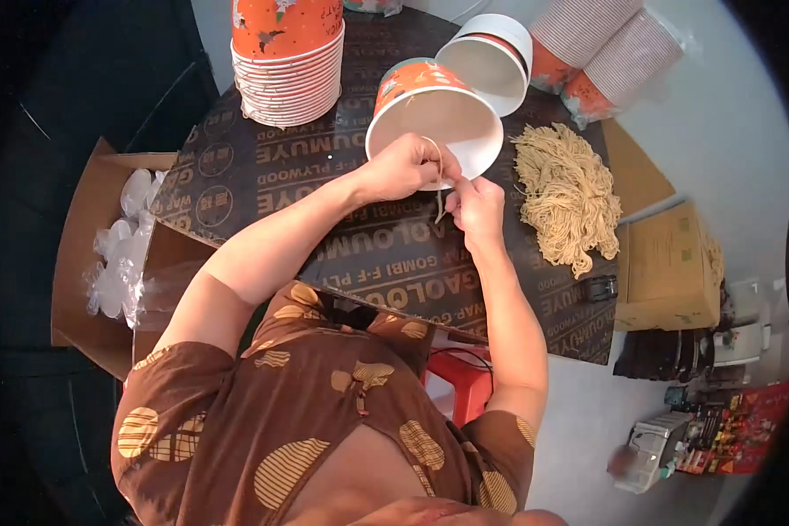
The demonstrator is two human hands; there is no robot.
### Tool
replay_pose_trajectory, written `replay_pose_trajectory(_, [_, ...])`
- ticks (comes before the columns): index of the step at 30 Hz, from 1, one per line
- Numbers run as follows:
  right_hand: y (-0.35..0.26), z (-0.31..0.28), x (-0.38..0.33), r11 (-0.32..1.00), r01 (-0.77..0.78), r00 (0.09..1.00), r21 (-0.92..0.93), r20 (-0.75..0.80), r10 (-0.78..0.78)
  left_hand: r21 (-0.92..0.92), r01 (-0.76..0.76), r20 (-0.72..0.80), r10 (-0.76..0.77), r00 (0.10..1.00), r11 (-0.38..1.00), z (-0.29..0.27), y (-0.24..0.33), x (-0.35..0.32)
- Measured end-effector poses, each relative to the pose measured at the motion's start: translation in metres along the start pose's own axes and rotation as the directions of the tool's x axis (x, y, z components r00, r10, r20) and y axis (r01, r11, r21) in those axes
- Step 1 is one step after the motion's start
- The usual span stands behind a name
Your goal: Attach elastic strings to paper cups by threading them through holes and knotting them.
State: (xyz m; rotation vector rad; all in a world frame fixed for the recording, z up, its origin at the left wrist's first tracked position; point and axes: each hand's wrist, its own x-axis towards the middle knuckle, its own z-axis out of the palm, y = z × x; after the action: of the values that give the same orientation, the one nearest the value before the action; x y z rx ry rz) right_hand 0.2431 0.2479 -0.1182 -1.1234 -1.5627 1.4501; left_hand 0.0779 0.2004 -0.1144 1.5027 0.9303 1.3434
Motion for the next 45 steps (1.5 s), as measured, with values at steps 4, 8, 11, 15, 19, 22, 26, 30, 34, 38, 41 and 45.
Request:
replay_pose_trajectory(4, [0.002,-0.001,-0.001,0.999,-0.032,0.999,-0.018,0.033,0.033,0.454,0.067,-0.128,-0.009,0.992,0.888,0.006,0.002,0.001])
replay_pose_trajectory(8, [0.002,0.002,-0.003,0.998,0.021,0.997,-0.053,0.078,-0.017,0.641,-0.029,-0.156,0.167,0.974,0.767,0.003,-0.019,0.001])
replay_pose_trajectory(11, [0.004,0.002,-0.001,0.993,0.047,0.996,-0.105,0.086,-0.038,0.668,-0.026,-0.147,0.166,0.975,0.744,0.004,-0.016,0.001])
replay_pose_trajectory(15, [0.011,-0.002,0.002,0.989,0.083,0.988,-0.119,0.137,-0.066,0.622,0.04,-0.127,0.05,0.991,0.782,0.001,-0.018,0.004])
replay_pose_trajectory(19, [0.011,-0.002,0.003,0.982,0.108,0.984,-0.153,0.156,-0.084,0.623,0.105,-0.04,-0.102,0.994,0.775,-0.006,-0.02,0.007])
replay_pose_trajectory(22, [0.007,0.0,0.002,0.981,0.086,0.985,-0.171,0.164,-0.058,0.639,0.034,-0.044,-0.007,0.999,0.769,-0.007,-0.027,0.006])
replay_pose_trajectory(26, [0.003,-0.004,0.001,0.973,0.027,0.986,-0.228,0.165,0.011,0.621,0.075,-0.057,-0.051,0.997,0.78,-0.007,-0.019,0.004])
replay_pose_trajectory(30, [0.008,-0.006,0.004,0.957,0.046,0.987,-0.287,0.161,0.001,0.534,0.167,-0.138,-0.11,0.984,0.829,-0.004,-0.013,0.004])
replay_pose_trajectory(34, [0.007,-0.003,0.003,0.948,0.112,0.985,-0.3,0.161,-0.065,0.484,0.176,-0.231,-0.069,0.97,0.857,-0.003,-0.021,0.002])
replay_pose_trajectory(38, [0.005,-0.005,0.002,0.931,0.11,0.986,-0.348,0.155,-0.059,0.597,0.165,-0.152,-0.091,0.984,0.785,-0.002,-0.015,0.001])
replay_pose_trajectory(41, [0.004,-0.006,0.001,0.919,0.124,0.986,-0.374,0.147,-0.074,0.549,0.181,-0.126,-0.133,0.983,0.816,-0.002,-0.017,0.002])
replay_pose_trajectory(45, [0.003,-0.006,0.001,0.926,0.136,0.983,-0.352,0.162,-0.083,-0.103,0.383,0.008,-0.384,0.923,0.918,-0.011,-0.024,0.005])
